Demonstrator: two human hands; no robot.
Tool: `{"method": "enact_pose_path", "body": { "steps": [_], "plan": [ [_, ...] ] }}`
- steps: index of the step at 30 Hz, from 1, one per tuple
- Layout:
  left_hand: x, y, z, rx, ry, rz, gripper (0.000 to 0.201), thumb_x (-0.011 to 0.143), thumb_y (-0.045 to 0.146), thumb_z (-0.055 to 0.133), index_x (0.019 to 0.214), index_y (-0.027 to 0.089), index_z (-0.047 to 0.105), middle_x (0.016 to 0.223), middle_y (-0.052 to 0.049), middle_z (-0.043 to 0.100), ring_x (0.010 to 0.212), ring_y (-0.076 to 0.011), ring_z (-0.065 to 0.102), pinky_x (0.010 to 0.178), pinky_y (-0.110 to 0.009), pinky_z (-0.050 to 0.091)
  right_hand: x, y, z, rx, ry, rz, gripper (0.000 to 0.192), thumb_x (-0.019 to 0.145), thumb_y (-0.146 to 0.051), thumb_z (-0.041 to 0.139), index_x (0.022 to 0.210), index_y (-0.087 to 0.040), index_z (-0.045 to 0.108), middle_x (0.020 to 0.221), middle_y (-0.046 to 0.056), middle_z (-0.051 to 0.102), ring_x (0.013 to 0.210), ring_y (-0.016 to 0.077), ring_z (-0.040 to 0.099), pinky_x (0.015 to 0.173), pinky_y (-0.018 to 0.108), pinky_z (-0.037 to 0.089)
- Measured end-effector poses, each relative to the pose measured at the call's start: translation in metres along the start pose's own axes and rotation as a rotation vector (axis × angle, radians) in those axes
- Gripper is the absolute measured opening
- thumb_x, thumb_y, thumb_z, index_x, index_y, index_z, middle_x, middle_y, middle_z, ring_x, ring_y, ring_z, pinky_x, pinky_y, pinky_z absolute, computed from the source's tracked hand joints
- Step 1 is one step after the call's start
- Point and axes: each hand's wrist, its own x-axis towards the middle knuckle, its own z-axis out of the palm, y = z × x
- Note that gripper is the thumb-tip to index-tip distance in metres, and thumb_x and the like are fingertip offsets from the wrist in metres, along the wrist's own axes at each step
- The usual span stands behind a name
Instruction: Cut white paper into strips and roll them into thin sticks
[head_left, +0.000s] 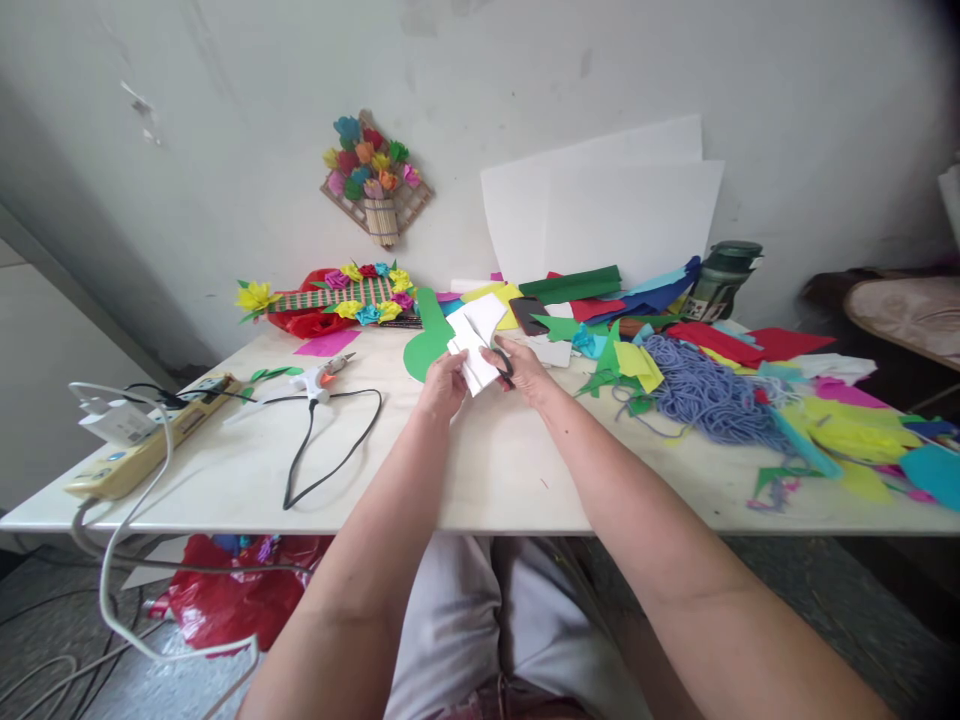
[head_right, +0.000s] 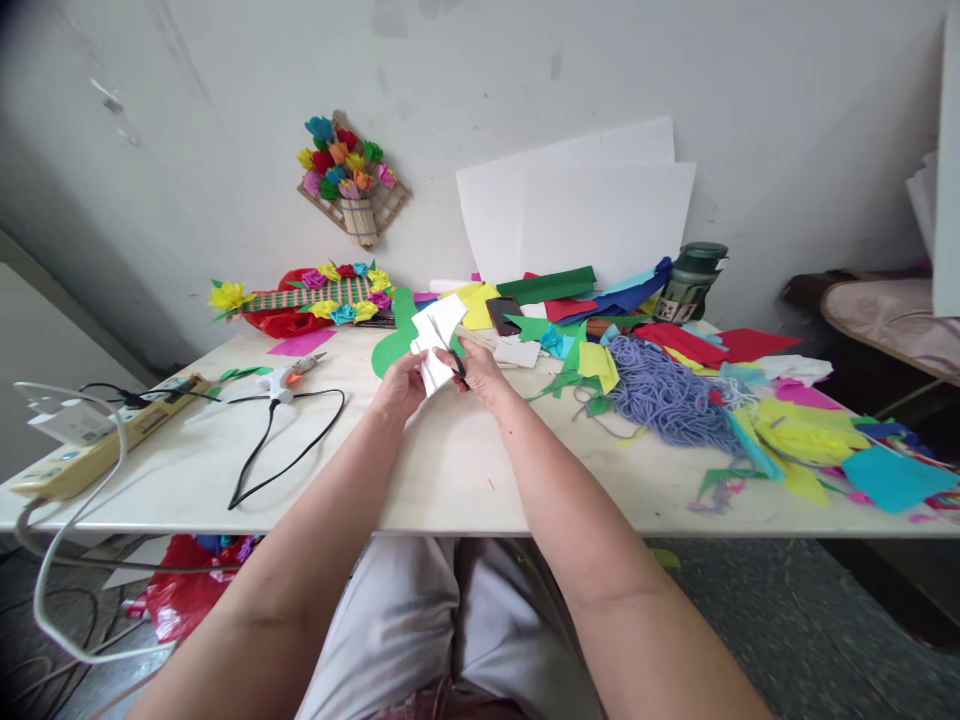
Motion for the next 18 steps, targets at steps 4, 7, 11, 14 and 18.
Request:
{"method": "enact_pose_path", "body": {
  "steps": [4, 7, 11, 14, 18],
  "plan": [
    [0.0001, 0.0000, -0.0003, -0.020, -0.013, -0.009, 0.015, 0.063, 0.008, 0.063, 0.076, 0.014, 0.058, 0.066, -0.002, 0.065, 0.061, -0.0140, 0.063, 0.070, -0.027, 0.053, 0.0015, 0.0001, 0.0006, -0.020, 0.002, -0.013, 0.061, 0.067, -0.048, 0.071, 0.116, -0.014, 0.057, 0.045, -0.009, 0.041, 0.034, 0.0049, 0.034, 0.030, 0.017, 0.026],
    [0.0000, 0.0003, -0.0006, -0.020, -0.019, -0.013, 0.015, 0.063, 0.009, 0.062, 0.077, 0.013, 0.059, 0.067, -0.004, 0.066, 0.066, -0.0157, 0.065, 0.072, -0.027, 0.053, 0.0006, -0.0010, 0.0005, -0.036, 0.000, -0.020, 0.061, 0.068, -0.049, 0.070, 0.117, -0.015, 0.058, 0.044, -0.009, 0.041, 0.034, 0.0050, 0.034, 0.030, 0.017, 0.025],
    [-0.0003, 0.0021, 0.0012, -0.028, 0.007, -0.008, 0.016, 0.064, 0.009, 0.060, 0.079, 0.014, 0.058, 0.066, -0.003, 0.065, 0.068, -0.0164, 0.066, 0.073, -0.028, 0.053, -0.0010, -0.0018, 0.0010, -0.029, 0.008, -0.047, 0.066, 0.068, -0.051, 0.069, 0.122, -0.016, 0.057, 0.046, -0.008, 0.041, 0.035, 0.0048, 0.035, 0.030, 0.017, 0.027],
    [-0.0010, 0.0035, 0.0039, -0.057, 0.050, -0.024, 0.014, 0.065, 0.011, 0.056, 0.078, 0.014, 0.058, 0.062, -0.003, 0.064, 0.067, -0.0172, 0.066, 0.070, -0.028, 0.054, -0.0005, -0.0013, 0.0012, -0.007, 0.057, -0.022, 0.076, 0.067, -0.050, 0.071, 0.131, -0.014, 0.049, 0.048, -0.008, 0.042, 0.035, 0.0052, 0.036, 0.031, 0.018, 0.029],
    [0.0000, 0.0020, 0.0040, -0.011, 0.074, -0.062, 0.013, 0.071, 0.017, 0.050, 0.081, 0.015, 0.058, 0.053, -0.001, 0.060, 0.058, -0.0180, 0.065, 0.060, -0.028, 0.052, 0.0019, 0.0006, 0.0003, -0.002, 0.057, 0.043, 0.081, 0.069, -0.048, 0.071, 0.137, -0.015, 0.041, 0.051, -0.007, 0.044, 0.038, 0.0057, 0.040, 0.033, 0.018, 0.034]
  ]
}}
